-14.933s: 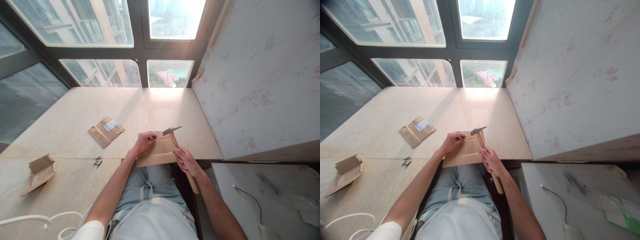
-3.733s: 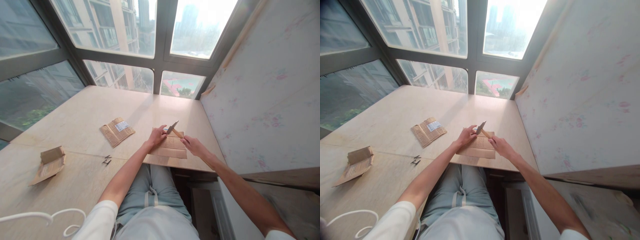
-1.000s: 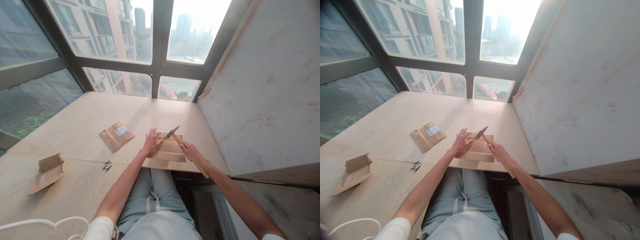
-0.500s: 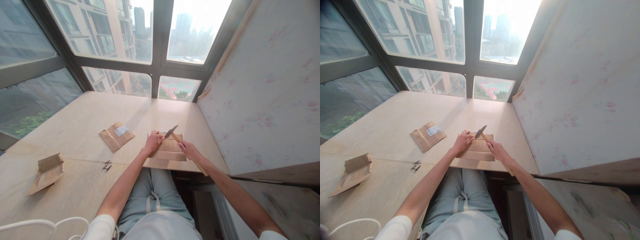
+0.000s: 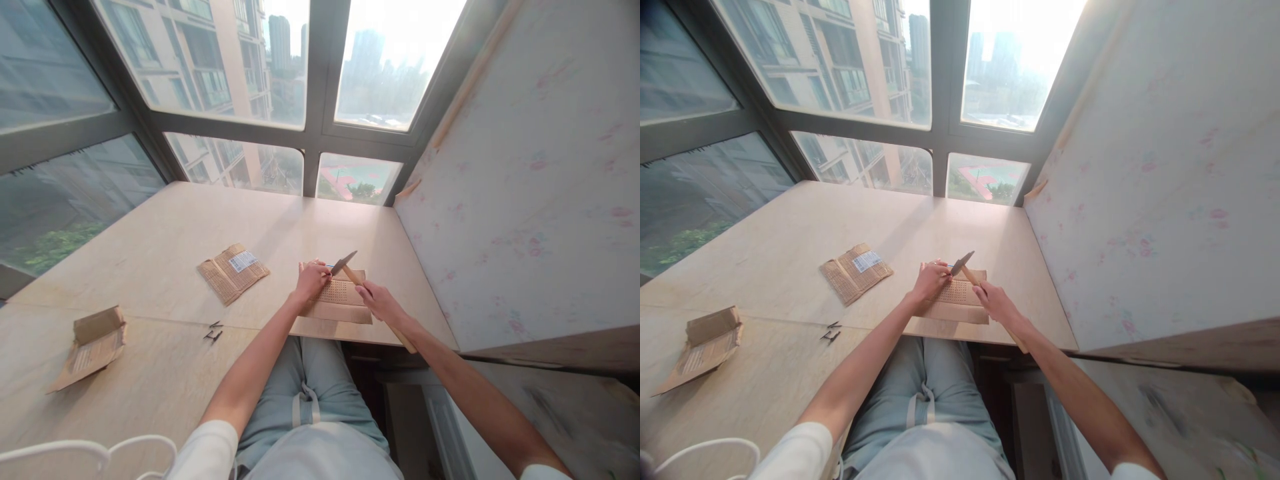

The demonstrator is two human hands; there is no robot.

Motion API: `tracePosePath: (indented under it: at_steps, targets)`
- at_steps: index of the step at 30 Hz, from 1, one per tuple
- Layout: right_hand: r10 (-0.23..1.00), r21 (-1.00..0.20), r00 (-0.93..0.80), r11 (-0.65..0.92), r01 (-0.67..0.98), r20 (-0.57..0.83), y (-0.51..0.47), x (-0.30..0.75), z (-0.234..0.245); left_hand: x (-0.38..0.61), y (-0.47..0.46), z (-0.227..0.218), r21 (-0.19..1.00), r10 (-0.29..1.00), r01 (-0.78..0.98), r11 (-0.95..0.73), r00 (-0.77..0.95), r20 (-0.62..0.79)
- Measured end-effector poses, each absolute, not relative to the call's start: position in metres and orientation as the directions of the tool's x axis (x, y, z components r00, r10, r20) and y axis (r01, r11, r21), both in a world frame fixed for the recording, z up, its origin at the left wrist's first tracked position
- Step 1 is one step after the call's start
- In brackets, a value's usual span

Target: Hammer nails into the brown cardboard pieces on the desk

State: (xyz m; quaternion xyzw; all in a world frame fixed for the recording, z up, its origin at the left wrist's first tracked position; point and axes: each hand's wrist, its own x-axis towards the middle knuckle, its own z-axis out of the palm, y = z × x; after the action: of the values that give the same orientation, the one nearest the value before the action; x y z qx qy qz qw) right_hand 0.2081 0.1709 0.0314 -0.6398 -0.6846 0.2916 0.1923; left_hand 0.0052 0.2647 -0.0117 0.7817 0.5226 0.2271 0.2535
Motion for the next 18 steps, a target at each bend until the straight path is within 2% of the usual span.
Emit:
tracePosePath:
  at_steps: [4, 14, 18]
  targets:
    - [0.992, -0.65, -0.103, 0.031, 0.76, -0.072, 0.1681, 0.2048, 0.0286, 0.0052, 0.2646, -0.011, 0.618, 0.925, 0.706, -0.347, 0.366, 0.102]
    - [0.991, -0.713, -0.075, -0.024, 0.701, -0.107, 0.1659, 0.2037, 0.0263, 0.0049, 0.2663, -0.0131, 0.623, 0.929, 0.708, -0.333, 0.36, 0.087]
    - [0.991, -0.691, -0.087, -0.008, 0.723, -0.102, 0.1677, 0.2033, 0.028, 0.0057, 0.2665, -0.0142, 0.608, 0.927, 0.715, -0.346, 0.361, 0.103]
